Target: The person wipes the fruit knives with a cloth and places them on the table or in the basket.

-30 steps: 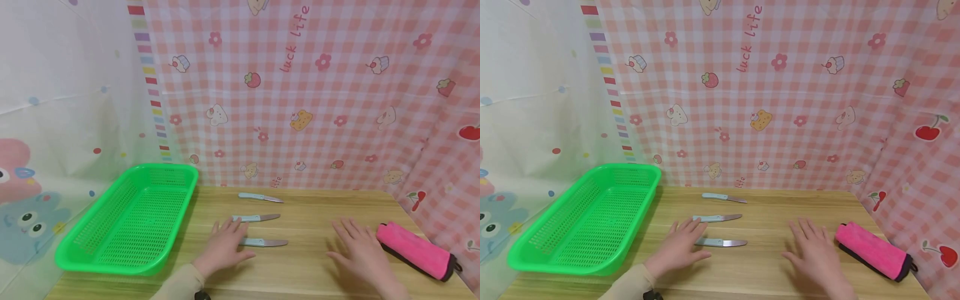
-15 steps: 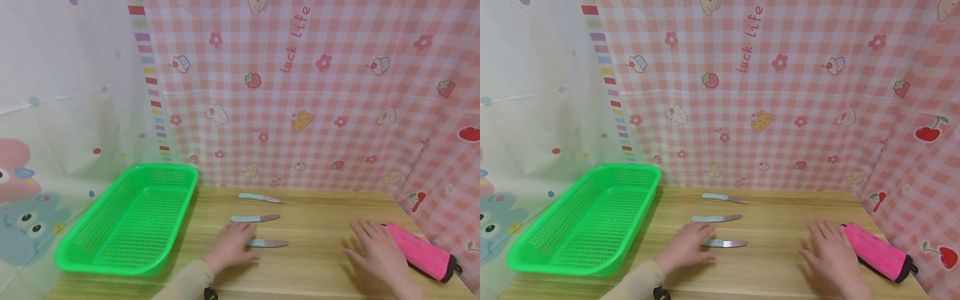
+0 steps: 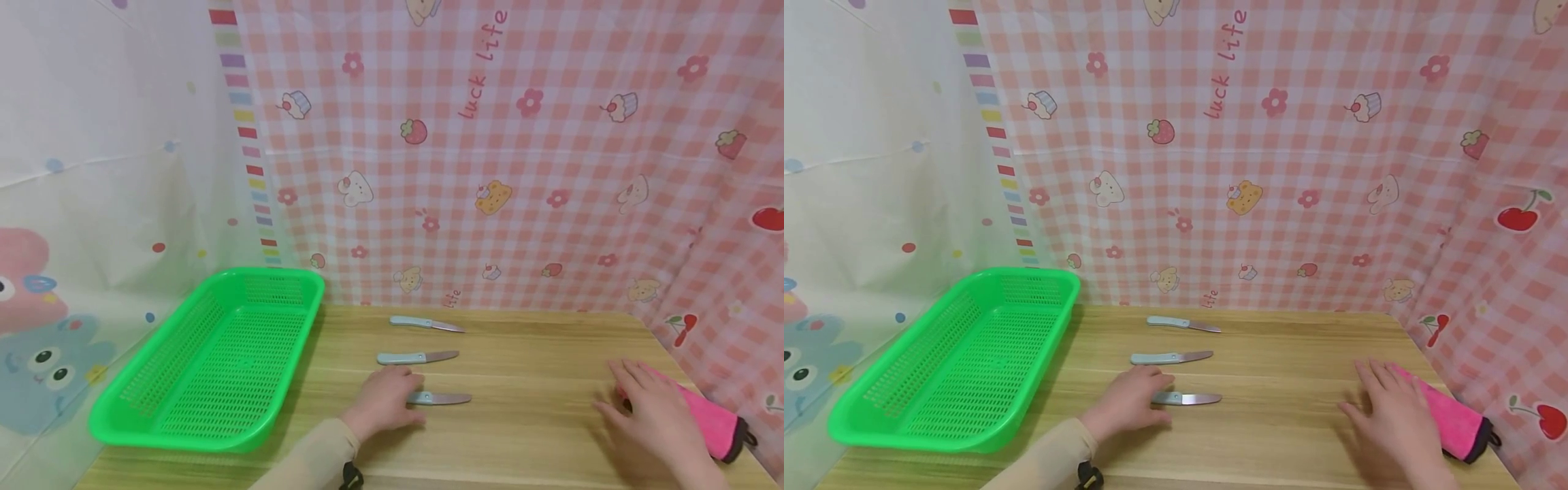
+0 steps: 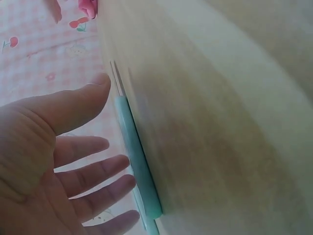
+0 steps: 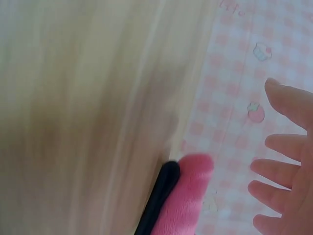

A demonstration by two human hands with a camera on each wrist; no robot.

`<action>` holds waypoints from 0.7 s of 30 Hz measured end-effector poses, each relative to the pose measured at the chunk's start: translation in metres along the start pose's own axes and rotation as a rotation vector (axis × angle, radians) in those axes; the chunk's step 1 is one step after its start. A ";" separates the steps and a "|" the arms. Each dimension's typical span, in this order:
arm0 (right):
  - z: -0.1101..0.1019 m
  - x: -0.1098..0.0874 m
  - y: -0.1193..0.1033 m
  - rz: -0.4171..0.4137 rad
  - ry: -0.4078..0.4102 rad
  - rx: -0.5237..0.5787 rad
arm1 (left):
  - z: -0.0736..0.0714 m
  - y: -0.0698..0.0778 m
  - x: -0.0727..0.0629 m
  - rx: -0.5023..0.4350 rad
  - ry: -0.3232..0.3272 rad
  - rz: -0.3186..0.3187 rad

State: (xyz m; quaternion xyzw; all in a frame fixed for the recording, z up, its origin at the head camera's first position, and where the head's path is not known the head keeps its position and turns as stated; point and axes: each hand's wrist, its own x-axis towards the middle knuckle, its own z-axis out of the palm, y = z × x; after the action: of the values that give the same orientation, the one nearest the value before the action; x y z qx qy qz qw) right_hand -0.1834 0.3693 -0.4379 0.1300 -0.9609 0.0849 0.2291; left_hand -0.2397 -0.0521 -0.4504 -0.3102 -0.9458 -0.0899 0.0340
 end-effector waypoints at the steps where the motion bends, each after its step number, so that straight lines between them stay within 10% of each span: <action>1: -0.001 0.000 0.003 0.008 -0.010 -0.001 | 0.000 0.000 0.001 0.005 -0.003 0.004; 21: -0.015 0.007 0.048 0.114 -0.131 -0.071 | 0.006 0.002 0.016 0.049 -0.040 -0.025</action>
State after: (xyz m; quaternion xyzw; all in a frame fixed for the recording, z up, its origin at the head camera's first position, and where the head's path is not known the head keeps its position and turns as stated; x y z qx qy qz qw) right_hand -0.1973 0.4170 -0.4263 0.0719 -0.9822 0.0548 0.1649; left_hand -0.2511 -0.0399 -0.4544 -0.2991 -0.9520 -0.0608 0.0216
